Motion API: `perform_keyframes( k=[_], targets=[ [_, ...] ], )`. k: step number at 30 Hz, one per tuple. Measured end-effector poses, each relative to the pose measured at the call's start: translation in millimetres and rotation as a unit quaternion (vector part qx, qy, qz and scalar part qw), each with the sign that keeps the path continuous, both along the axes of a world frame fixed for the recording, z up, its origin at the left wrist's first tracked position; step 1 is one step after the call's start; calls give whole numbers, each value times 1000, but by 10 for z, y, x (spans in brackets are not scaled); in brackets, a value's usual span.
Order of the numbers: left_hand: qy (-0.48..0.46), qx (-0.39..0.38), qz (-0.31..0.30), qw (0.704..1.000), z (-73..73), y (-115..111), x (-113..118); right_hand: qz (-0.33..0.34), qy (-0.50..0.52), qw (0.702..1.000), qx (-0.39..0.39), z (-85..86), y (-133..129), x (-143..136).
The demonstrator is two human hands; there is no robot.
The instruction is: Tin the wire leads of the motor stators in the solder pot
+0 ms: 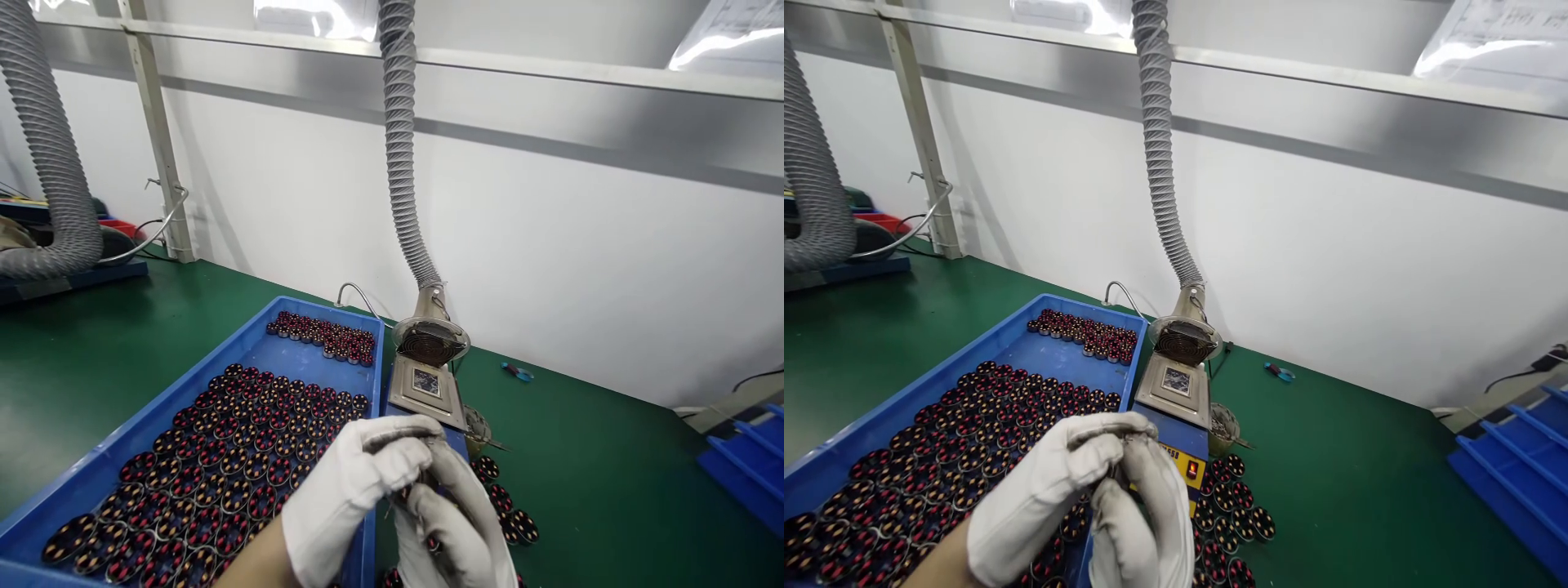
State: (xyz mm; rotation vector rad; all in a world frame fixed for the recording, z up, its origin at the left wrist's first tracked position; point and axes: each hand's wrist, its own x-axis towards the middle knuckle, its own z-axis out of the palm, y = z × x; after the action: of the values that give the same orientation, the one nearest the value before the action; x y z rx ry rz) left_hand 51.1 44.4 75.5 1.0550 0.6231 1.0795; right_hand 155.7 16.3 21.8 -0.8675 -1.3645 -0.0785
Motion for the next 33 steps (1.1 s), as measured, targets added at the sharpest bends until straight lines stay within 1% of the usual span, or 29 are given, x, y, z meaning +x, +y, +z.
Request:
perform_keyframes(
  k=[2, 4, 6, 7, 8, 10, 11, 12, 13, 15, 17, 19, 20, 21, 22, 24, 26, 29, 31, 33],
  targets=[
    [-70, -16, 60, 996, -55, -14, 74, -38, -22, 999, 17, -13, 1, -28],
    [-136, -1, 106, 985, -82, -12, 77, -53, -4, 998, 38, -6, 18, -48],
    [-176, 27, 157, 972, -60, 7, 11, -56, 29, 997, 50, 19, 33, -64],
    [-173, 27, 162, 971, -32, 19, -34, -56, 50, 996, 44, 31, 36, -69],
    [-153, 15, 144, 978, 3, 31, -75, -56, 67, 996, 33, 40, 37, -72],
    [-75, -30, 80, 994, 72, 47, -123, -54, 75, 996, 13, 39, 35, -68],
    [-41, -48, 58, 996, 96, 51, -123, -53, 64, 996, 16, 30, 36, -60],
    [-24, -57, 55, 997, 108, 52, -111, -50, 44, 997, 27, 17, 38, -50],
    [-26, -53, 71, 996, 107, 51, -91, -48, 25, 998, 39, 2, 41, -39],
    [-68, -31, 119, 990, 74, 39, -55, -48, 13, 997, 52, -23, 46, -23],
    [-105, -3, 161, 981, 29, 17, -53, -37, 31, 998, 42, -35, 43, -25],
    [-102, 30, 204, 973, 11, -9, -82, -18, 54, 998, 15, -30, 29, -45],
    [-88, 42, 208, 973, 20, -21, -100, -9, 65, 998, 3, -24, 20, -60],
    [-68, 43, 194, 978, 40, -30, -112, -1, 76, 997, -8, -17, 10, -76],
    [-48, 35, 172, 983, 69, -38, -118, 3, 86, 996, -16, -10, 1, -91],
    [-9, -9, 141, 990, 134, -48, -105, 11, 95, 995, -18, 2, -13, -117],
    [18, -44, 136, 990, 183, -50, -74, 12, 95, 995, -16, 8, -21, -137],
    [53, -41, 136, 988, 187, -39, -56, 7, 94, 995, -22, 15, -28, -169],
    [32, -33, 140, 989, 155, -19, -85, 10, 100, 995, -27, 26, -31, -192],
    [-27, -31, 162, 986, 124, 6, -136, 3, 98, 995, -25, 41, -34, -210]
  ],
)
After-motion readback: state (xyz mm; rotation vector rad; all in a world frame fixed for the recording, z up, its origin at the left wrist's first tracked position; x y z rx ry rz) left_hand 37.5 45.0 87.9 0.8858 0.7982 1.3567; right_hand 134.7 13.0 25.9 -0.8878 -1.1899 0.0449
